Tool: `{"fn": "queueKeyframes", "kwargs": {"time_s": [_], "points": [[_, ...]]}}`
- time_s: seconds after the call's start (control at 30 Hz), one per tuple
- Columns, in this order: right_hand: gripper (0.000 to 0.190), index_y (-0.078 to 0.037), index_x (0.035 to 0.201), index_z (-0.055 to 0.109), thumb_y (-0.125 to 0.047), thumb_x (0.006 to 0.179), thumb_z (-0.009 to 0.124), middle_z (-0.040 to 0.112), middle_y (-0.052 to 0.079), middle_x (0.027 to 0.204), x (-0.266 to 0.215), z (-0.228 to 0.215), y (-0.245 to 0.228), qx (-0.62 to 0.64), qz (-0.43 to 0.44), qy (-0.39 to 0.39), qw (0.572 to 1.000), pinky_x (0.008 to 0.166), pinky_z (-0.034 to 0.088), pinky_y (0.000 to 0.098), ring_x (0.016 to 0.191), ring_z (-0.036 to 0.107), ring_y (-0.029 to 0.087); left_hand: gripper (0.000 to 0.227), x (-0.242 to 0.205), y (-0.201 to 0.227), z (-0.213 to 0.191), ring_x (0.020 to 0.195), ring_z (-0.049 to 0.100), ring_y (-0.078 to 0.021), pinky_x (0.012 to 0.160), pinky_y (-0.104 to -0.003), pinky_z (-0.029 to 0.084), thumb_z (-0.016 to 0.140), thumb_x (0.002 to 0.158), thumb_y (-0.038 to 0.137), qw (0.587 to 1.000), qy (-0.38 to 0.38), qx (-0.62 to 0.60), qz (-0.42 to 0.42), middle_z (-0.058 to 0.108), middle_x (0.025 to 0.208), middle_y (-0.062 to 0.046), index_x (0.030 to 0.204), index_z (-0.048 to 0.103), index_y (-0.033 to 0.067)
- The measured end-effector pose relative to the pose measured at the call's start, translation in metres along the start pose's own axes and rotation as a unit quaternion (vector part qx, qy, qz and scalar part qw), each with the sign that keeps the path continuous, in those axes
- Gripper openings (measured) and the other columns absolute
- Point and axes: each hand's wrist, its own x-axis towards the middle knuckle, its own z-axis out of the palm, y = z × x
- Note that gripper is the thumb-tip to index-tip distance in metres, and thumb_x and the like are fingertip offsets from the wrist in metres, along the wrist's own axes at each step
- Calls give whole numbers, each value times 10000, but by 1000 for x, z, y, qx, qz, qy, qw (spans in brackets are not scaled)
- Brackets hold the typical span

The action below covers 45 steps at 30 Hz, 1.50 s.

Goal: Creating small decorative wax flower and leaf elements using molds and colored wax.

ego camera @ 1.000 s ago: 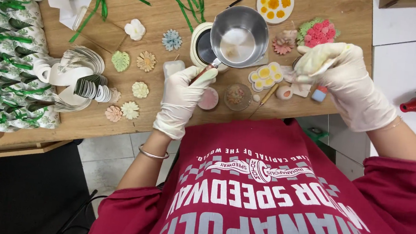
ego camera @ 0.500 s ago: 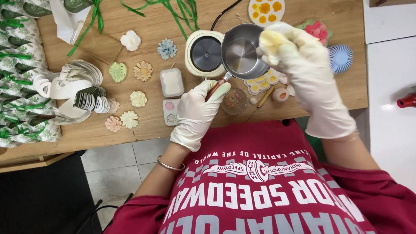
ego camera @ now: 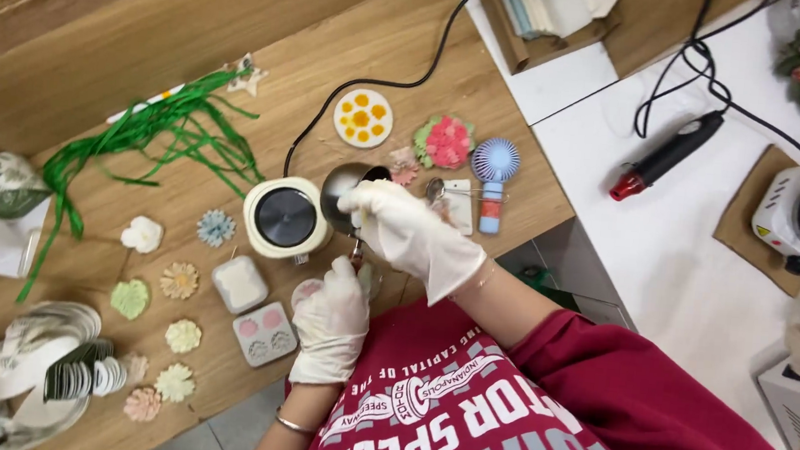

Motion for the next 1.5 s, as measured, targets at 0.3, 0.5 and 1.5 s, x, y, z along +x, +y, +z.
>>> {"fn": "queueKeyframes", "kwargs": {"time_s": [0.3, 0.5, 1.5], "points": [[85, -98, 1052, 675, -120, 986, 625, 674, -28, 906, -15, 74, 11, 18, -97, 129, 987, 690, 493, 222, 770, 573, 37, 472, 28, -16, -32, 504, 691, -354, 423, -485, 525, 600, 923, 443, 981, -167, -3, -101, 710, 652, -112, 1279, 497, 150], [99, -1, 912, 667, -10, 1011, 669, 616, 27, 805, 25, 12, 48, 72, -134, 25, 988, 599, 449, 247, 699, 552, 92, 341, 17, -3, -24, 547, 710, -330, 455, -475, 541, 565, 991, 465, 980, -177, 59, -63, 709, 647, -137, 1023, 501, 132], [268, -3, 994, 703, -64, 733, 703, 655, 158, 1100, -16, 6, -80, -750, -419, -143, 492, 816, 583, 372, 1029, 644, 327, 324, 27, -8, -92, 659, 677, -404, 545, -510, 509, 609, 1010, 431, 947, -85, -306, -47, 686, 720, -180, 980, 657, 112]]}}
